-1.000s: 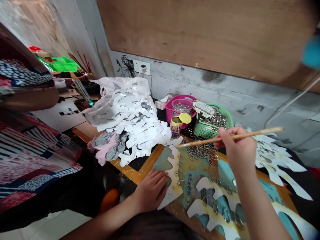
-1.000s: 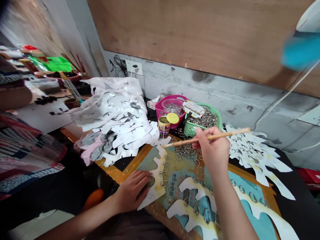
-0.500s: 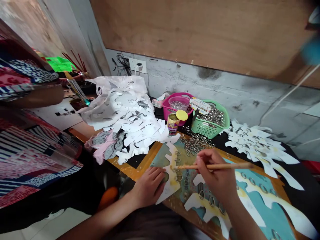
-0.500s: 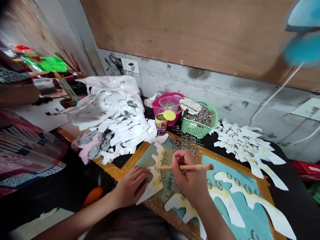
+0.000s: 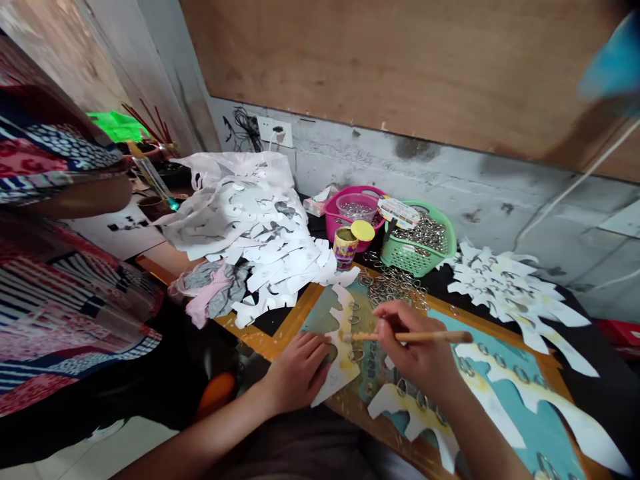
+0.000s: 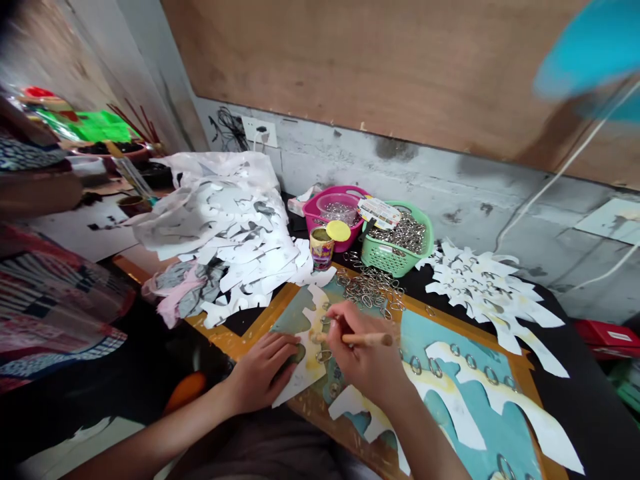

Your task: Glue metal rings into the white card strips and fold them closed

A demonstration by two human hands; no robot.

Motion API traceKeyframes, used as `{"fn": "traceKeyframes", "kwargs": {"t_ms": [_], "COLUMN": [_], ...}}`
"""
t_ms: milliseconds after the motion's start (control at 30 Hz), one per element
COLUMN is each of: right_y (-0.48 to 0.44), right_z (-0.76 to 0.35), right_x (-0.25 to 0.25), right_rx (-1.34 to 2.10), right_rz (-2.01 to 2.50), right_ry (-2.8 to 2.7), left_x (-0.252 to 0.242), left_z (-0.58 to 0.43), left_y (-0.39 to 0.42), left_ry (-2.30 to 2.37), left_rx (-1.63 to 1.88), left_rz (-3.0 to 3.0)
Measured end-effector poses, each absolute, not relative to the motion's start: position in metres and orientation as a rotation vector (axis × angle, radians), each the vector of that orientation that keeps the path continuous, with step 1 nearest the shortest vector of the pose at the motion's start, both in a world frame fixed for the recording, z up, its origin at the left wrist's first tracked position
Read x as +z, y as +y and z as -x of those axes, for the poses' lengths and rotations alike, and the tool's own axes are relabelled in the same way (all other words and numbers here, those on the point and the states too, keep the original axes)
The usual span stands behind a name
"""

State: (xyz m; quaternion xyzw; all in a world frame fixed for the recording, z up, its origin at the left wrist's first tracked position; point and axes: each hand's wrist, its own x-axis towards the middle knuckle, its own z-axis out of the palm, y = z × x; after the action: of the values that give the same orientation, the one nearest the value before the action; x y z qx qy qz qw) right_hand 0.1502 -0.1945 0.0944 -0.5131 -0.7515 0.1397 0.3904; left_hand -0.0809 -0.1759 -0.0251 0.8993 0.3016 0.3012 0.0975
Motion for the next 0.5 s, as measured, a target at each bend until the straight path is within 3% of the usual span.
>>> {"fn": "traceKeyframes", "kwargs": {"t_ms": [500], "right_y": [-0.2002], "right_z": [-0.1525], "right_x": [0.0989], "right_rx": [0.386], "right_rz": [1.244], "right_ry": [-1.95], "left_x": [-0.0285], "left_z": [0.0816], "left_y": [-0.176], "left_ry": [0.9], "left_rx": [0.857], "left_rz": [-2.649]}}
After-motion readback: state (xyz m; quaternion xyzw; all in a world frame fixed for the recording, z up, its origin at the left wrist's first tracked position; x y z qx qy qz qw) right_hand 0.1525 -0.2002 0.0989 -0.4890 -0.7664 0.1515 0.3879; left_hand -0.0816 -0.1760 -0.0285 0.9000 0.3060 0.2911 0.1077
